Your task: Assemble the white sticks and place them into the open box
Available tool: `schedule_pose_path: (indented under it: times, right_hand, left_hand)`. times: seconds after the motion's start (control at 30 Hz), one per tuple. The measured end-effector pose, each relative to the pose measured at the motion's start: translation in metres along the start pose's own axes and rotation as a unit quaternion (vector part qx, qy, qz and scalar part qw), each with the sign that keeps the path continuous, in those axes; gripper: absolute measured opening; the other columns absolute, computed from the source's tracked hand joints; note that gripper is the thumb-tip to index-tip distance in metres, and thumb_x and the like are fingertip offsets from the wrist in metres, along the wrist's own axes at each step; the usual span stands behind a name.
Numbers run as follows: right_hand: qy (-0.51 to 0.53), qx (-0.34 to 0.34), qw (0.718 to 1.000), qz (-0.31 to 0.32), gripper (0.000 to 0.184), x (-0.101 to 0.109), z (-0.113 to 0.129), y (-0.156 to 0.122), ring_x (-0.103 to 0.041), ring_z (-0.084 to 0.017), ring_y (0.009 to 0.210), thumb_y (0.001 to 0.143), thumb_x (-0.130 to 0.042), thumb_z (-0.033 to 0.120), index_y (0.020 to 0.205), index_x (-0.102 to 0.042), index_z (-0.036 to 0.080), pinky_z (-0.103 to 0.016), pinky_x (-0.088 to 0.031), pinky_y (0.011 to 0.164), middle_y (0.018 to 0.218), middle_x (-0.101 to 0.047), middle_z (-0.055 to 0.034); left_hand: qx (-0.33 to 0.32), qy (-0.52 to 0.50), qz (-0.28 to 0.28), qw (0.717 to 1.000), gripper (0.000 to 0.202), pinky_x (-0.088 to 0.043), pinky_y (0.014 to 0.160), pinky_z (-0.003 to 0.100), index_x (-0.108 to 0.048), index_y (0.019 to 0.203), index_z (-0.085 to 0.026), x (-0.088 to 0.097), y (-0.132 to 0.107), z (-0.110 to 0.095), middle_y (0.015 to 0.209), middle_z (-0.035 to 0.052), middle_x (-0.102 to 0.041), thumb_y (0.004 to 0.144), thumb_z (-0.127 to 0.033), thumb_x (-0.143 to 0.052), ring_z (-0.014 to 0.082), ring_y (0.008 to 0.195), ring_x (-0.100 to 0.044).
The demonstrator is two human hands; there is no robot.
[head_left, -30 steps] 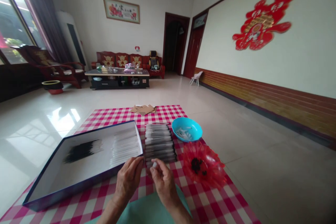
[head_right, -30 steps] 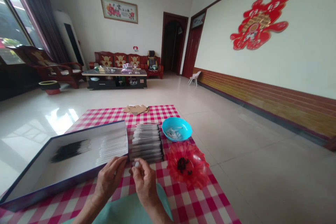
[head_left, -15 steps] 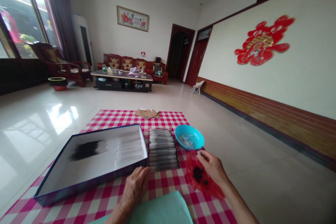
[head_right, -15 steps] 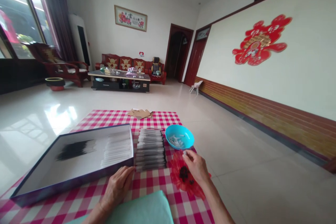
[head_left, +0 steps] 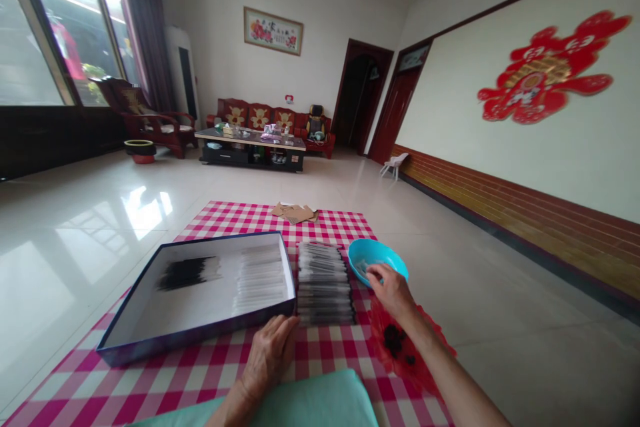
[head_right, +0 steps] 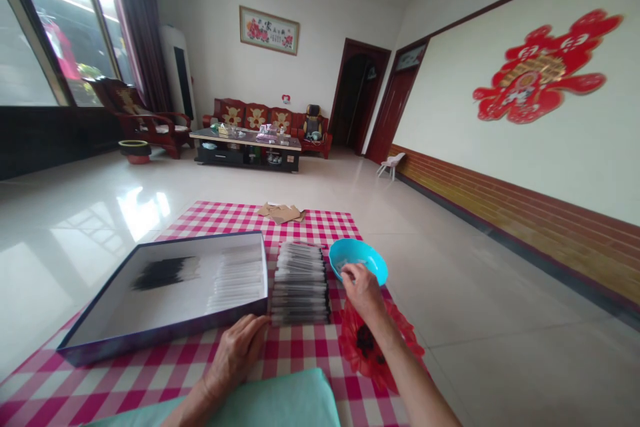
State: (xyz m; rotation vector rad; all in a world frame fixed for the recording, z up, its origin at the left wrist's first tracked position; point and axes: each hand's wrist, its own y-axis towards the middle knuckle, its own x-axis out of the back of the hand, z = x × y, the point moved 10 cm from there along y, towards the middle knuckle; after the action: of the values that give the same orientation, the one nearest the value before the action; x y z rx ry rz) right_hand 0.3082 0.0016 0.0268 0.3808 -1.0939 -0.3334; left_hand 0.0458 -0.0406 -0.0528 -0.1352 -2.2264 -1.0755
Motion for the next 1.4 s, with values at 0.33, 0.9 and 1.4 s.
schedule_pose_path:
  times: [0.33,0.9,1.4]
  right_hand:
    - [-0.065,0.103,0.991,0.053,0.026,-0.085,0.112,-0.080,-0.059,-0.021,0.084,0.078,-0.049,0.004,0.093,-0.063,0.020,-0.033,-0.044,0.075,0.087,-0.064,-0.0064]
    - [-0.075,0.130,0.988,-0.022,0.020,-0.100,0.090,-0.090,-0.055,-0.023,0.081,0.085,-0.044,0.013,0.099,-0.058,0.018,-0.036,-0.042,0.071,0.091,-0.057,-0.0087]
    - [-0.014,0.168,0.985,-0.035,0.019,-0.089,0.112,-0.098,-0.055,-0.023,0.101,0.090,-0.042,0.016,0.104,-0.054,0.021,-0.047,-0.028,0.098,0.099,-0.064,-0.0060]
  left_hand:
    - [0.042,0.000,0.009,0.999,0.023,-0.046,0.062,0.024,-0.060,0.096,-0.019,0.001,0.001,0.005,0.071,0.0024,-0.055,0.092,-0.019,-0.038,0.0142,0.068,-0.056]
    - [0.067,-0.001,0.022,0.998,0.022,-0.045,0.060,0.023,-0.061,0.092,-0.020,-0.002,0.004,0.008,0.069,0.0024,-0.056,0.091,-0.019,-0.039,0.0137,0.065,-0.056]
    - [0.020,0.011,0.046,0.999,0.029,-0.047,0.081,0.034,-0.052,0.117,-0.020,0.001,0.008,-0.008,0.105,0.0092,-0.057,0.089,-0.022,-0.046,0.0205,0.092,-0.054]
